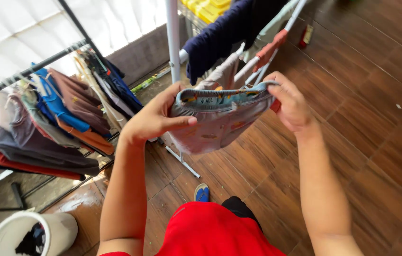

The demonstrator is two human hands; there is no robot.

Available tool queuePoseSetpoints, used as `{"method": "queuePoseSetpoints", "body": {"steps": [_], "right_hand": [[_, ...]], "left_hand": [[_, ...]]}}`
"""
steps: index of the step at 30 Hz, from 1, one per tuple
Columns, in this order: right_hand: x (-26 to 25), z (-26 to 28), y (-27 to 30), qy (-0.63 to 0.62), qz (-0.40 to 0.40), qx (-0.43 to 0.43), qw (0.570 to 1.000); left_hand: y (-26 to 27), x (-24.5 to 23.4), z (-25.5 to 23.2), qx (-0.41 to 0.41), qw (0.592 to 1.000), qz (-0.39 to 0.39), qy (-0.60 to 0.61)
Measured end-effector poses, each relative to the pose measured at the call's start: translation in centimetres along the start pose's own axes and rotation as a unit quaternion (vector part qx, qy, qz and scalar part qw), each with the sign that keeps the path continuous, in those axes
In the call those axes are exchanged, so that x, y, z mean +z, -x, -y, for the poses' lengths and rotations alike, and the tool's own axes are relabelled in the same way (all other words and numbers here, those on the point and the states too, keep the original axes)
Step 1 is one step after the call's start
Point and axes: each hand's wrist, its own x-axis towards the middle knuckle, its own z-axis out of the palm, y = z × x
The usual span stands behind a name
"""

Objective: Hanging wet clothes on a drying rack using hangers.

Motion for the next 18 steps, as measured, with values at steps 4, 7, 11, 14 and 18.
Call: {"method": "queuePoseSetpoints", "body": {"steps": [4,7,11,14,18], "right_hand": [[0.3,5.5,-6.0,-0.098,0.059,0.031,0.993],[-0.3,8.2,-9.6,-0.131,0.162,-0.017,0.978],[-1.0,10.4,-12.2,-0.123,0.228,-0.009,0.966],[-4.6,7.8,-13.3,-0.076,0.237,-0.003,0.969],[-10.0,2.0,-14.0,0.024,0.205,-0.026,0.978]], "left_hand": [[-1.9,-2.0,-1.9,-0.005,0.998,-0.062,0.032],[-3.4,-1.4,-4.6,0.006,0.989,-0.148,-0.030],[-5.0,1.5,-5.1,0.004,0.955,-0.271,-0.119],[-5.3,3.7,-1.7,-0.010,0.939,-0.333,-0.091],[-5.7,6.8,3.4,-0.056,0.912,-0.405,-0.022]]}}
